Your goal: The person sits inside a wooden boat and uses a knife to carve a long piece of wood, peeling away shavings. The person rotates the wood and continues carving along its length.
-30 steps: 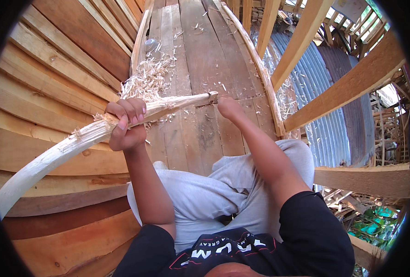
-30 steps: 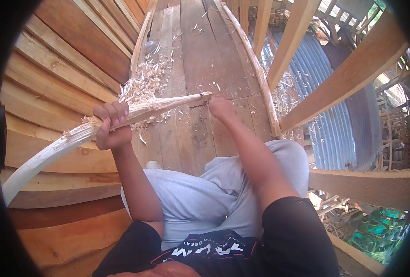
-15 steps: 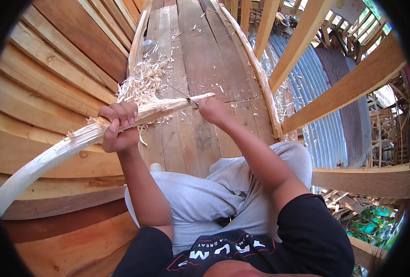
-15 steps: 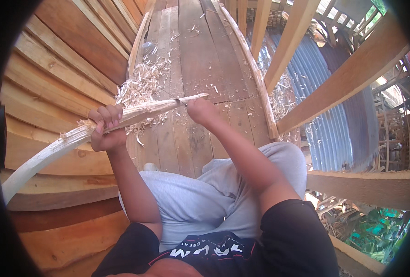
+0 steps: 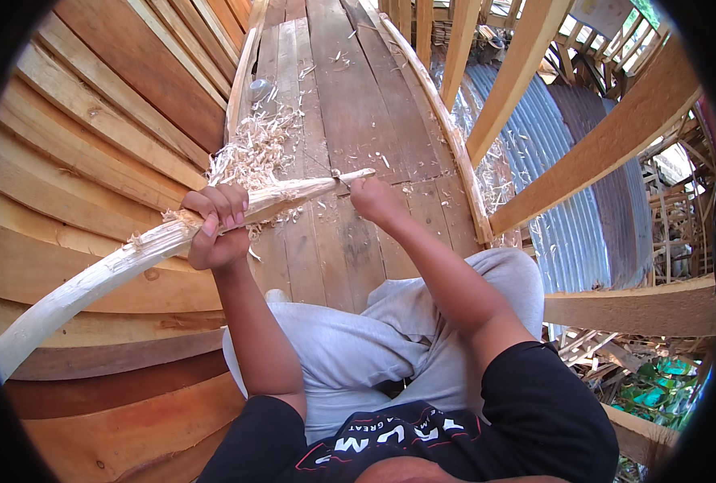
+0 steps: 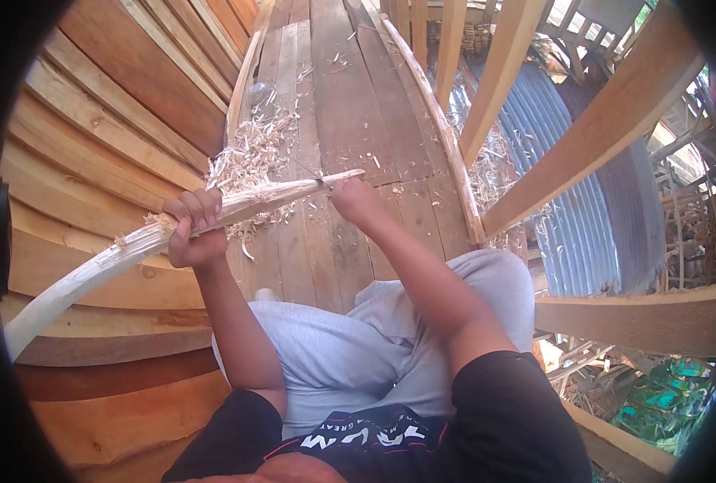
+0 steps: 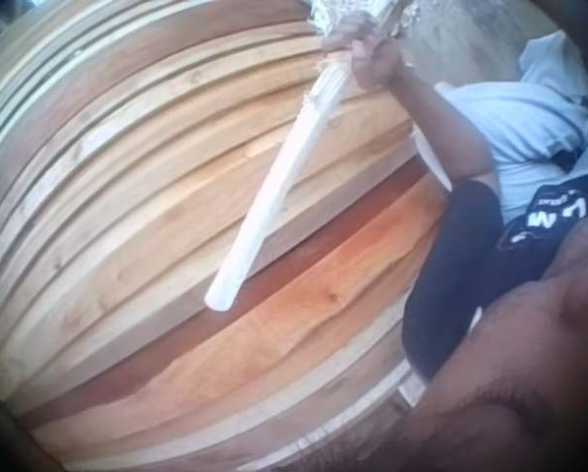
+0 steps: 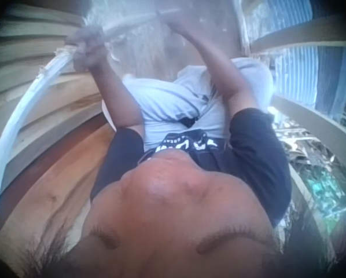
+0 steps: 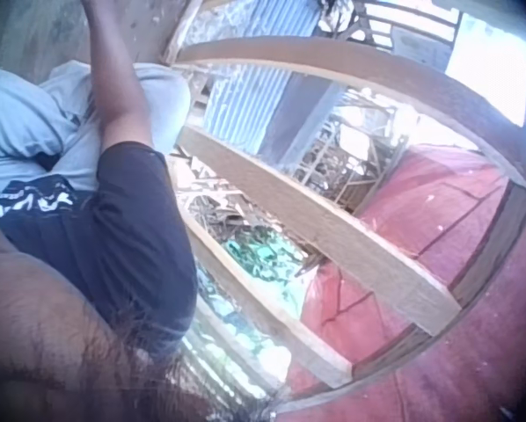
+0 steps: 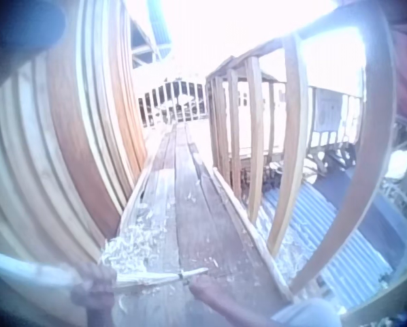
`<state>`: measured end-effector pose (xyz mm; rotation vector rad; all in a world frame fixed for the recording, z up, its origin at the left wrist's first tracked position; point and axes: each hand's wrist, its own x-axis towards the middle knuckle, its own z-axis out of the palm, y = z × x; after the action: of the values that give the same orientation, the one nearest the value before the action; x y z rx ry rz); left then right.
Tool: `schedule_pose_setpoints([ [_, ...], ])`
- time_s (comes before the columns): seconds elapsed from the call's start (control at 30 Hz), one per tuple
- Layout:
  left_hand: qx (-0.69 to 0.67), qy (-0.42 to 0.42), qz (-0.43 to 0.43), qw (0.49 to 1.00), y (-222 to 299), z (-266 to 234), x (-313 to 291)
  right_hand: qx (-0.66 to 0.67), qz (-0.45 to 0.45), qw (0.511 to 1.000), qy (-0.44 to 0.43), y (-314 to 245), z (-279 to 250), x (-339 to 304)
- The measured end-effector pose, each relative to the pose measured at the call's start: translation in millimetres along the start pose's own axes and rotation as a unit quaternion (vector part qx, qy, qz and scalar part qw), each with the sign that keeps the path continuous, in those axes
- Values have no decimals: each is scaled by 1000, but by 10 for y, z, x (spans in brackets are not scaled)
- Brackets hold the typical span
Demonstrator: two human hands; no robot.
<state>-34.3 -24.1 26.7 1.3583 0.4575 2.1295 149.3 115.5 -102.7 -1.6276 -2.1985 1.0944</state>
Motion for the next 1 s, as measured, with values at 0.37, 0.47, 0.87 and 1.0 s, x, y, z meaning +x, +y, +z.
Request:
schedule_pose_setpoints([
  [0.37, -15, -22, 4, 1000, -22, -9, 0, -44, -42, 998, 30, 271, 28, 239],
  [0.47, -2, -33, 4, 999, 18, -22, 3, -48, -41, 998, 4, -186, -223, -179],
  [0.87, -11, -87, -4, 996, -6, 110, 40, -106, -44, 993, -18, 366, 77, 323],
  [1.0, 12, -95, -10, 995, 14, 99, 25, -30, -49, 998, -25, -593, -363, -326],
])
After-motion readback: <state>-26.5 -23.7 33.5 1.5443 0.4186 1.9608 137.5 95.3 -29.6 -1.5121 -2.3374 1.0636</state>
